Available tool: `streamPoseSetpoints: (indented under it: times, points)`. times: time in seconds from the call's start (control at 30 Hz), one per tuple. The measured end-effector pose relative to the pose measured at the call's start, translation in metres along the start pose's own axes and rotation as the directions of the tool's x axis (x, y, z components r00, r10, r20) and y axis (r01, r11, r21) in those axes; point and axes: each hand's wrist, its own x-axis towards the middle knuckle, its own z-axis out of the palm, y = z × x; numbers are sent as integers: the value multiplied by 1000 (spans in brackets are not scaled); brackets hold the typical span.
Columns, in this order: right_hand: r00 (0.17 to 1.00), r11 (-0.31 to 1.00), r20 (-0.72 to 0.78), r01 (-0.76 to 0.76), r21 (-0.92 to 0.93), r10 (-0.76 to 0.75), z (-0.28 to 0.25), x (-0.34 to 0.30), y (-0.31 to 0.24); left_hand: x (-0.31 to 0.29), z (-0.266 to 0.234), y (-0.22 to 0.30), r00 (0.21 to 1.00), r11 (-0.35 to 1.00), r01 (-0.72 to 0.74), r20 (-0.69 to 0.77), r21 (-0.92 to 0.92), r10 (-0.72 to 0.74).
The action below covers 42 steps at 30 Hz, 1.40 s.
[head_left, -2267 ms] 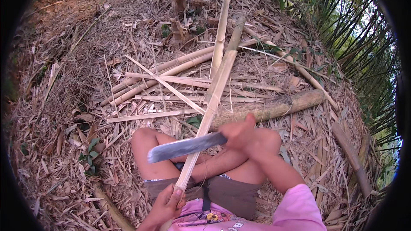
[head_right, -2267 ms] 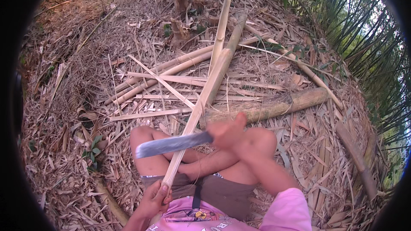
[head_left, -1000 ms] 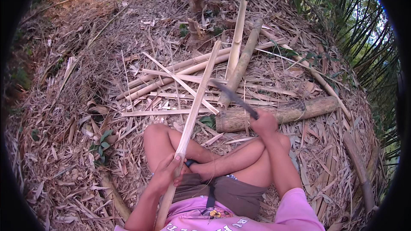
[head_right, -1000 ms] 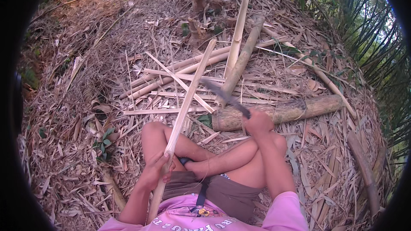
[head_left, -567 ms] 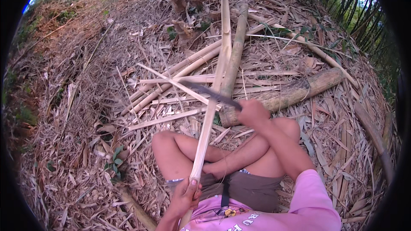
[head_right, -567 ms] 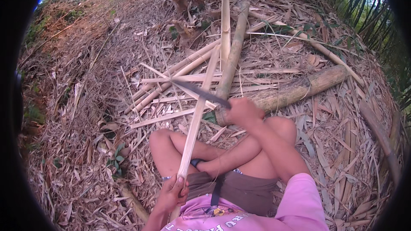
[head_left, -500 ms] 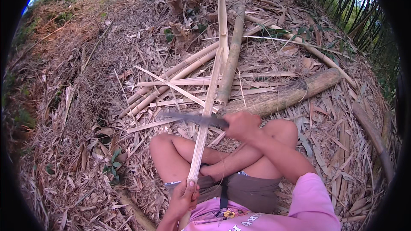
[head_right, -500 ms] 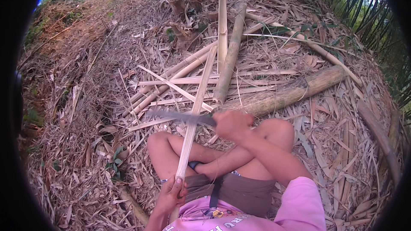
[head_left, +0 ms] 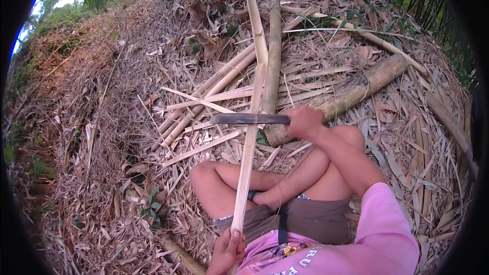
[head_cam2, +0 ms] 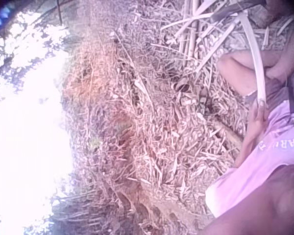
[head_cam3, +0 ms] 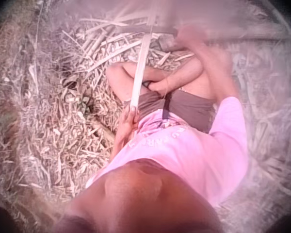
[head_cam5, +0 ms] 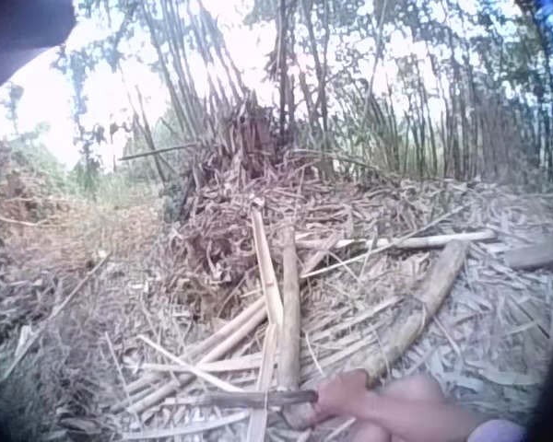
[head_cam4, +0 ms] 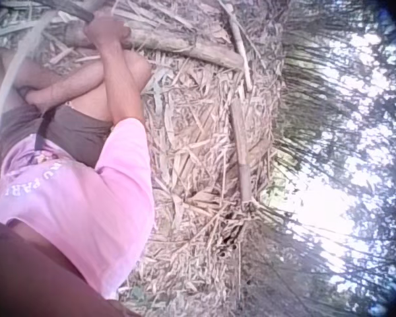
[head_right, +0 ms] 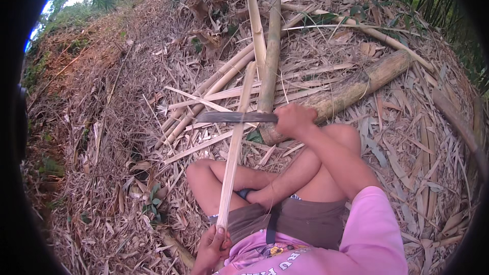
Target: The person scrapes a strip of bamboo with a machete while sitting on a ground covered in leaves, removing the outer layer to smooth it.
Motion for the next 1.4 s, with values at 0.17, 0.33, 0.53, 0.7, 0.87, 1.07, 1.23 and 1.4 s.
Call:
streamPoseSetpoints:
  times: [0.17, 0.33, 0.53, 0.7, 0.87, 1.07, 1.23, 1.4]
  points:
    - [942, 943, -16, 334, -15, -334, 21, -15, -26, 7, -1, -19, 983, 988, -154, -99, -7, 152]
    - [987, 976, 129, -72, -207, 100, 1, 23, 14, -15, -12, -15, 994, 998, -39, -108, -51, 33]
    - [928, 907, -11, 361, -216, -371, 32, -9, -29, -15, -8, -23, 997, 997, -70, -35, 25, 71]
    - [988, 977, -11, -152, 147, 156, -5, 23, 2, -21, -19, -25, 989, 996, -85, -126, -14, 82]
    - [997, 997, -69, -49, -53, 45, 23, 28, 8, -30, -11, -16, 995, 1000, -10, -104, 10, 11]
    - [858, 876, -275, -331, 352, 434, 32, 59, 67, -54, -35, -34, 976, 928, -173, -70, 329, 207]
    - [899, 866, -252, -219, 448, 358, 41, 36, 34, 2, -36, -22, 975, 985, -172, -137, 26, 174]
    - [910, 854, -172, -270, 444, 377, 47, 29, 41, 36, -35, 8, 966, 966, -251, -80, -54, 246]
